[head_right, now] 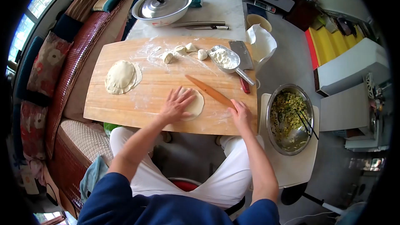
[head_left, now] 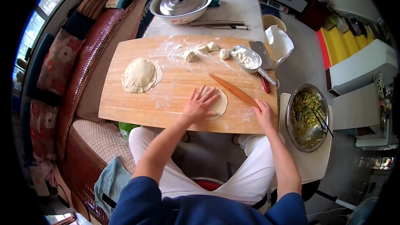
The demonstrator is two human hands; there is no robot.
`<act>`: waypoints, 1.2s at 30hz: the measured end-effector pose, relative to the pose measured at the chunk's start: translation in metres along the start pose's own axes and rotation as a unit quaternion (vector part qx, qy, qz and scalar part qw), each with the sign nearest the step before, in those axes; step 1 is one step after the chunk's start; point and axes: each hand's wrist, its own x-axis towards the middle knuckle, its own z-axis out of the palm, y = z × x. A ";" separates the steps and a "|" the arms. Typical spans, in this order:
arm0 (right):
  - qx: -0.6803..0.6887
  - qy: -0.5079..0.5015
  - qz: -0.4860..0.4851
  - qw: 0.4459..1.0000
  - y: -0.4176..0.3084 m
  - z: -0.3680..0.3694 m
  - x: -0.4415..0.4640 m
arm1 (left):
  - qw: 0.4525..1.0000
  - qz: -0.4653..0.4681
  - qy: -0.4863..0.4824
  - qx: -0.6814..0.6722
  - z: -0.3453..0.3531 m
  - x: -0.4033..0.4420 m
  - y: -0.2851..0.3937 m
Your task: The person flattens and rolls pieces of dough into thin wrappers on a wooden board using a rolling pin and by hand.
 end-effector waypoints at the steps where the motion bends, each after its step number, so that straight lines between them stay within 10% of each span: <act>1: -0.015 -0.010 -0.026 1.000 0.002 -0.004 -0.002 | 0.999 0.040 -0.018 0.025 -0.009 -0.008 -0.019; 7: -0.007 -0.101 -0.171 0.980 -0.023 0.013 -0.006 | 0.989 -0.050 0.130 -0.055 0.010 -0.095 -0.043; 9: -0.036 -0.115 -0.213 0.970 -0.040 0.028 0.002 | 0.996 -0.064 0.014 -0.063 -0.003 -0.114 -0.017; 16: -0.099 -0.044 -0.191 0.976 -0.045 0.073 0.090 | 0.960 -0.253 0.115 -0.024 0.003 -0.032 -0.080; 23: -0.092 -0.068 -0.196 0.974 -0.028 0.050 0.017 | 0.993 -0.085 0.011 -0.076 -0.012 -0.104 -0.002; 31: -0.084 -0.039 -0.194 0.977 -0.032 0.080 0.087 | 0.964 -0.221 0.125 -0.084 0.003 -0.019 -0.077; 36: -0.053 -0.073 -0.203 0.975 -0.014 0.062 0.039 | 0.984 -0.135 0.059 -0.101 0.003 -0.070 -0.028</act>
